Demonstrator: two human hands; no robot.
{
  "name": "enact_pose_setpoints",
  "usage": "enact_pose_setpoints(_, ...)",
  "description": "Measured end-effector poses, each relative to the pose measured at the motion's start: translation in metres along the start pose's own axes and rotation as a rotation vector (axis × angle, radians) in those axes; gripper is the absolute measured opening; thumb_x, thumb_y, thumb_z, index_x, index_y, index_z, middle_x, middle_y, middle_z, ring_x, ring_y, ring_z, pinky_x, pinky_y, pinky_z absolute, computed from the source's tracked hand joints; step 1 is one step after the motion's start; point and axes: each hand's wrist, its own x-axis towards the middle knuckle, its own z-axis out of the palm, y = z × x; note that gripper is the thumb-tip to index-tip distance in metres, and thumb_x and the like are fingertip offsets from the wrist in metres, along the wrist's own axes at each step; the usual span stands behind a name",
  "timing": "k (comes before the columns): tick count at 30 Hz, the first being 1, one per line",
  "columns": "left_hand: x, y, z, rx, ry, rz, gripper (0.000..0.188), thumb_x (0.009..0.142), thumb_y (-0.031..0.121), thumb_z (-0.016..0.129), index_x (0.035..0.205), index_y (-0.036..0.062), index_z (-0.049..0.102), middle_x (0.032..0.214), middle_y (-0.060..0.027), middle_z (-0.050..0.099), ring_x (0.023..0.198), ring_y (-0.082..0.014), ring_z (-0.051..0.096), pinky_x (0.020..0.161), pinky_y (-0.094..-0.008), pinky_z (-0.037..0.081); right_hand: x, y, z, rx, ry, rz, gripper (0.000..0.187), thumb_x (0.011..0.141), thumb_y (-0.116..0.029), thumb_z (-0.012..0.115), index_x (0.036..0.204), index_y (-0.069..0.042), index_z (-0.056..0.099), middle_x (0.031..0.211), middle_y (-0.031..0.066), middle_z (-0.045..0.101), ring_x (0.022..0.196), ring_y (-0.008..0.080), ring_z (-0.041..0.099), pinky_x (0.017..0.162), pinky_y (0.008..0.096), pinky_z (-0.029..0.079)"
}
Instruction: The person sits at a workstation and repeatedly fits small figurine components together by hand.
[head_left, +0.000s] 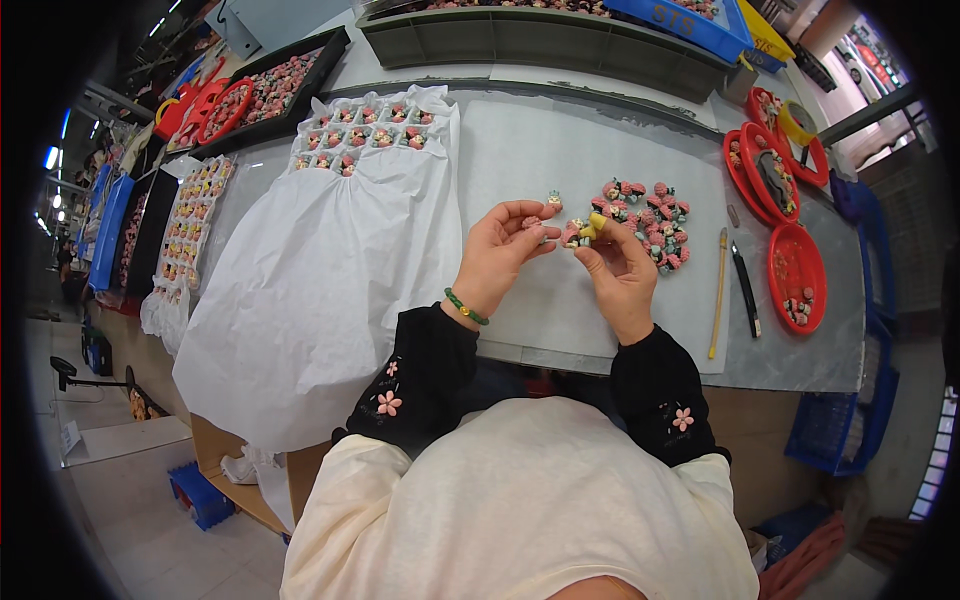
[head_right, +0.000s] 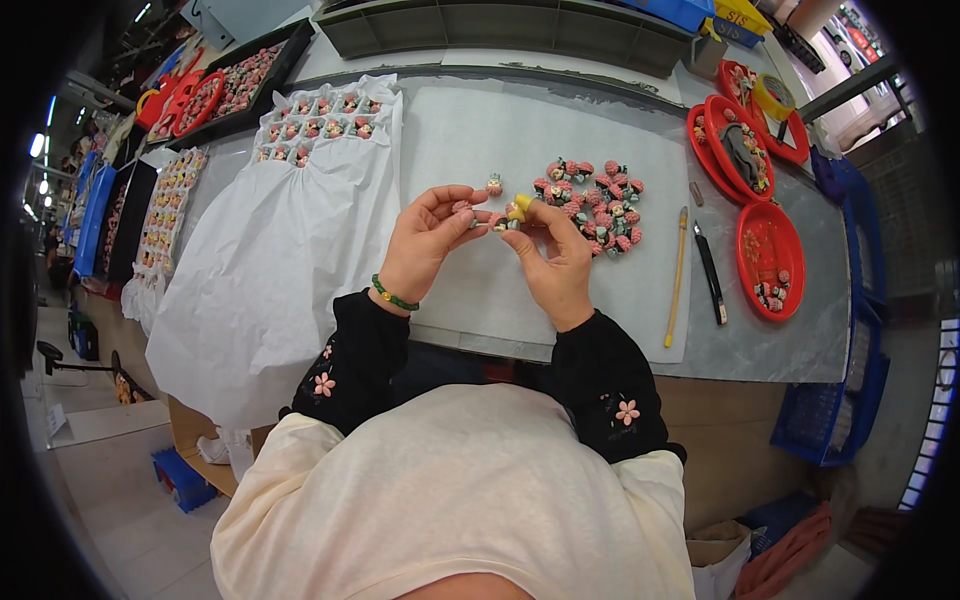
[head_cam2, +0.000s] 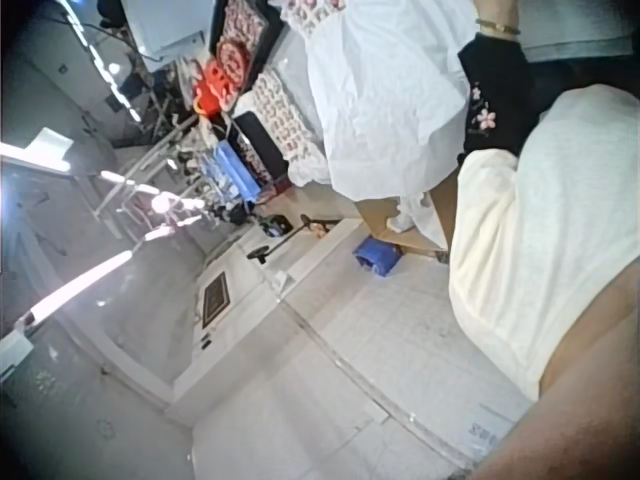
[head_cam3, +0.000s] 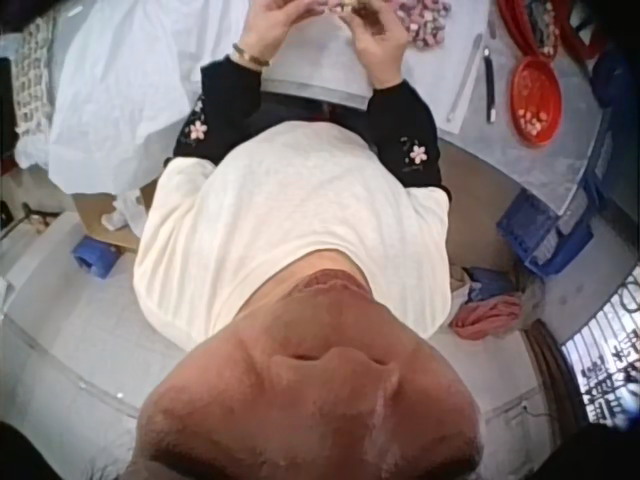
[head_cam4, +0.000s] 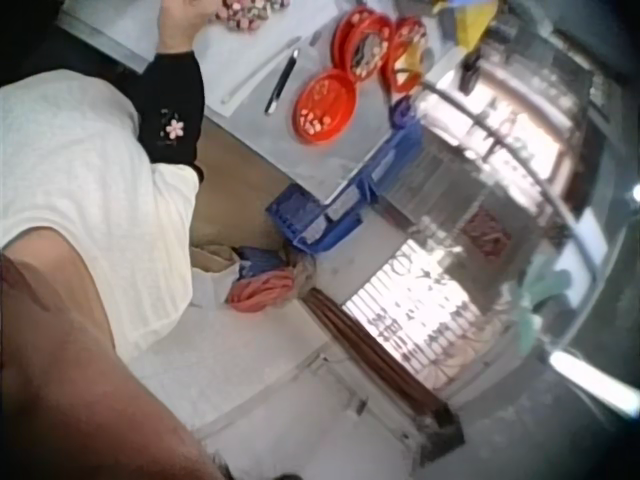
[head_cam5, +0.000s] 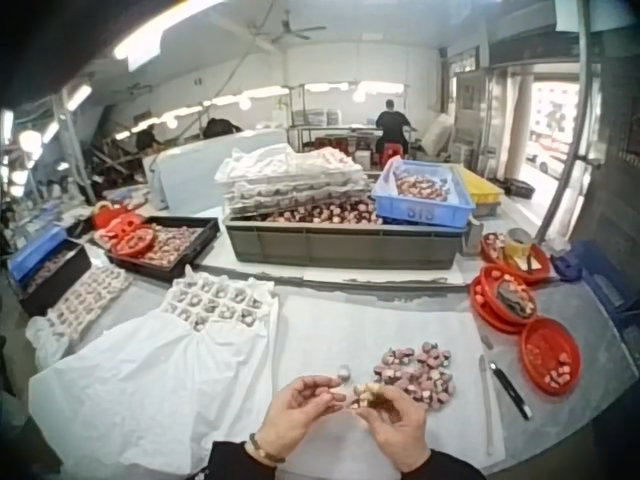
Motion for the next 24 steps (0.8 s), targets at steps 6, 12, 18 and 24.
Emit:
enact_pose_setpoints(6, 0.0, 0.001, 0.003, 0.043, -0.062, -0.02, 0.022, 0.085, 0.005, 0.052, 0.106, -0.0029, 0.051, 0.107, -0.009, 0.055, 0.094, -0.0138, 0.055, 0.086, -0.0279, 0.045, 0.0, -0.004, 0.002, 0.154, 0.032, 0.065, 0.045, 0.076, 0.007, 0.06, 0.116, 0.002, 0.043, 0.101, 0.0097, 0.054, 0.094, 0.0156, 0.055, 0.08, 0.0254, 0.046)
enact_pose_setpoints(12, 0.0, -0.005, 0.006, 0.095, -0.089, 0.052, 0.025, 0.082, 0.005, 0.057, 0.106, -0.0017, 0.052, 0.103, -0.0069, 0.056, 0.09, -0.0114, 0.054, 0.081, -0.0251, 0.045, 0.002, -0.006, 0.005, 0.056, 0.018, -0.022, 0.043, 0.075, 0.009, 0.06, 0.114, 0.002, 0.044, 0.106, 0.0114, 0.053, 0.097, 0.0177, 0.054, 0.081, 0.0271, 0.046)
enact_pose_setpoints(18, 0.0, -0.012, 0.007, 0.106, -0.091, 0.054, 0.026, 0.082, 0.004, 0.057, 0.106, -0.0016, 0.051, 0.094, -0.0058, 0.058, 0.087, -0.0109, 0.055, 0.079, -0.0231, 0.046, 0.002, -0.006, 0.002, -0.154, 0.0, -0.182, 0.04, 0.073, 0.008, 0.061, 0.11, 0.001, 0.047, 0.103, 0.0108, 0.052, 0.096, 0.019, 0.055, 0.08, 0.0276, 0.046)
enact_pose_setpoints(24, -0.001, -0.008, 0.008, -0.078, -0.068, -0.051, 0.027, 0.084, 0.004, 0.054, 0.11, -0.0027, 0.049, 0.094, -0.007, 0.058, 0.09, -0.013, 0.056, 0.082, -0.0263, 0.046, 0.002, -0.008, 0.003, -0.288, 0.1, -0.264, 0.036, 0.073, 0.006, 0.064, 0.106, 0.002, 0.051, 0.1, 0.0093, 0.053, 0.088, 0.0157, 0.056, 0.077, 0.0262, 0.047)
